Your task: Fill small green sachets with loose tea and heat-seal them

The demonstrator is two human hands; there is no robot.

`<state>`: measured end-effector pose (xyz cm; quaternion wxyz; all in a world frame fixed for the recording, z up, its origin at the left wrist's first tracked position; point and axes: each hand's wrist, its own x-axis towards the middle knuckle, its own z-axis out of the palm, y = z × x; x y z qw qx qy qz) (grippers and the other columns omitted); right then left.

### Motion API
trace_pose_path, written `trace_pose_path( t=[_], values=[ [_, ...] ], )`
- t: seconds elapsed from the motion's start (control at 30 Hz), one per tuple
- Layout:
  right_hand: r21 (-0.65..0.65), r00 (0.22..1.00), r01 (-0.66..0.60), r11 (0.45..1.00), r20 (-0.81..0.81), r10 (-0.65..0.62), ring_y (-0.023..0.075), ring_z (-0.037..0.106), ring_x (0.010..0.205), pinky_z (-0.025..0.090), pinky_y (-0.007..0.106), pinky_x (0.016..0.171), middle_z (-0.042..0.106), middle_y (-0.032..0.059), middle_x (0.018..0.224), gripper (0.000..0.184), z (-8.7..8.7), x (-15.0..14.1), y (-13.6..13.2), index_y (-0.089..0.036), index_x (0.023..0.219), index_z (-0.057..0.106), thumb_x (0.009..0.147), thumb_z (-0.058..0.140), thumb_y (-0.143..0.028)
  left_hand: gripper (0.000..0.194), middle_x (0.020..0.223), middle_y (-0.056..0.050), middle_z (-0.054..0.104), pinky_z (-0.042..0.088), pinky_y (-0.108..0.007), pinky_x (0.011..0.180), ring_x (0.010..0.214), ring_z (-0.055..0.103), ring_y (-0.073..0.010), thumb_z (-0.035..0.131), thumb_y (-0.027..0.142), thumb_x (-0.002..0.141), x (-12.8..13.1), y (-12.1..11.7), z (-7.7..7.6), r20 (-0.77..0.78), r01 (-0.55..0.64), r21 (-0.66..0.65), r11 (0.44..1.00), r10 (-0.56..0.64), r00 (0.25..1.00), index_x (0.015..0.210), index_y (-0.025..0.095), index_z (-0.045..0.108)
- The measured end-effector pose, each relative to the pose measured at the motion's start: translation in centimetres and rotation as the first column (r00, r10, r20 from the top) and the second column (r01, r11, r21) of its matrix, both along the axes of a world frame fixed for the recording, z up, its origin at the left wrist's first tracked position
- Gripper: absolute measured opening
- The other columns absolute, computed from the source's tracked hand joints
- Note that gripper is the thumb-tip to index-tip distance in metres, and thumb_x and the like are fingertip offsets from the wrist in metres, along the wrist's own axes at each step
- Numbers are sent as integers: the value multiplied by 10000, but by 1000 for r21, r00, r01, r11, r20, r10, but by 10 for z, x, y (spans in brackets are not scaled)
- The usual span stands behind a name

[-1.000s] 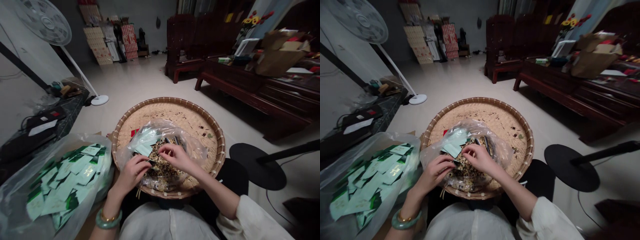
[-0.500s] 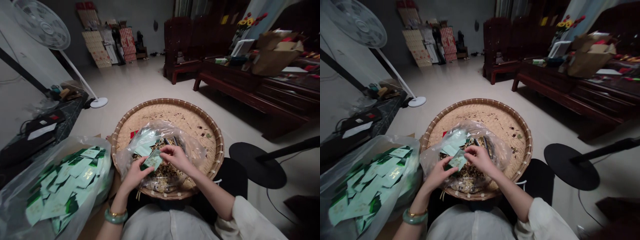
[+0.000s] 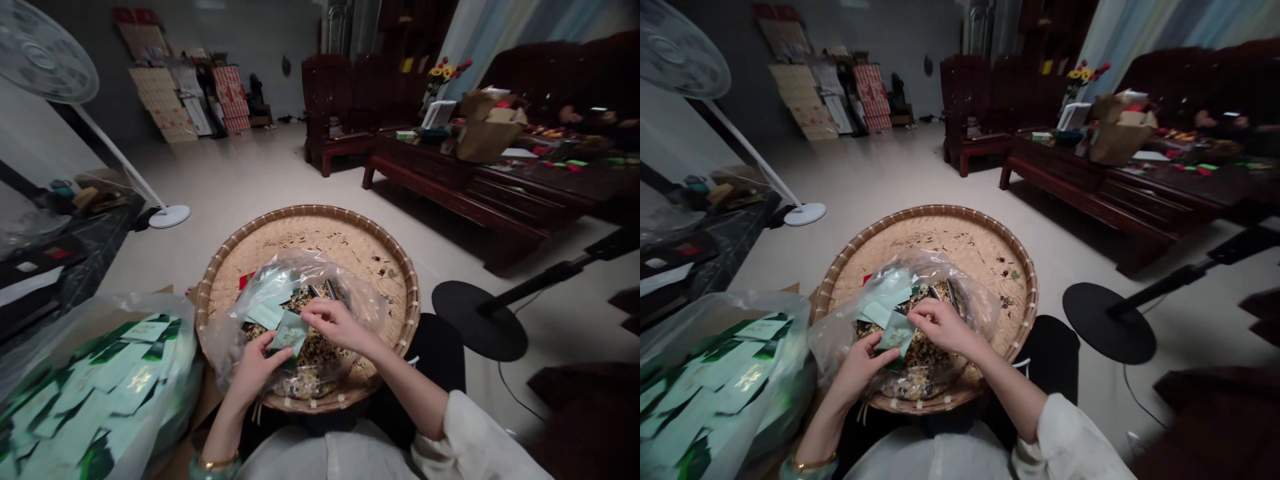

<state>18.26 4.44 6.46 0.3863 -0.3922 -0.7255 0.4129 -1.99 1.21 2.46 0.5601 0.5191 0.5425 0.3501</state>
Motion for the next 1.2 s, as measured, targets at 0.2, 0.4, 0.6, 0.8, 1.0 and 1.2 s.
trace_pose_path(
  t=[0.2, 0.4, 0.6, 0.8, 1.0, 1.2],
  values=[
    [-89, 981, -134, 987, 127, 145, 133, 538, 679, 417, 249, 645, 599, 23, 730, 359, 13, 9, 6, -159, 707, 620, 936, 391, -313, 277, 847, -46, 731, 504, -312, 748, 791, 659, -211, 733, 288, 634, -1, -3, 4, -59, 20, 71, 997, -16, 998, 861, 142, 671],
    [-277, 880, -361, 890, 215, 424, 78, 383, 489, 293, 198, 491, 495, -53, 539, 204, 21, 10, 17, -152, 687, 668, 792, 494, -168, 236, 893, -29, 732, 483, -295, 781, 827, 650, -206, 696, 246, 703, -4, -7, 9, -280, 142, 217, 966, -78, 957, 932, 185, 696],
    [-174, 789, -269, 947, 525, 321, 88, 434, 498, 290, 194, 496, 553, -30, 529, 97, 11, -3, 17, -128, 631, 685, 692, 665, -201, 290, 941, -26, 740, 476, -283, 800, 862, 655, -208, 669, 167, 695, -7, -6, 3, -329, 169, 228, 959, -87, 940, 980, 202, 701],
    [-40, 809, -235, 971, 546, 218, 83, 451, 521, 263, 191, 516, 587, -15, 560, 150, 20, -5, 15, -133, 676, 691, 765, 639, -242, 236, 890, -24, 732, 470, -257, 766, 815, 644, -192, 663, 183, 696, -8, -5, -9, -289, 92, 234, 968, -21, 957, 929, 177, 700],
    [-69, 653, -307, 949, 710, 263, 116, 503, 556, 264, 216, 517, 646, 27, 635, 75, 25, -9, 10, -150, 687, 686, 732, 667, -206, 182, 773, -7, 705, 444, -223, 670, 724, 616, -166, 641, 143, 671, -5, -6, -14, -253, 52, 217, 975, 5, 967, 844, 166, 692],
    [32, 703, -290, 956, 685, 191, 103, 474, 520, 241, 220, 500, 623, 18, 586, 130, 22, -11, 9, -158, 665, 673, 757, 648, -247, 180, 769, -11, 690, 437, -228, 670, 726, 608, -166, 652, 166, 657, -3, -6, -15, -173, 24, 185, 982, 8, 985, 836, 161, 674]
  ],
)
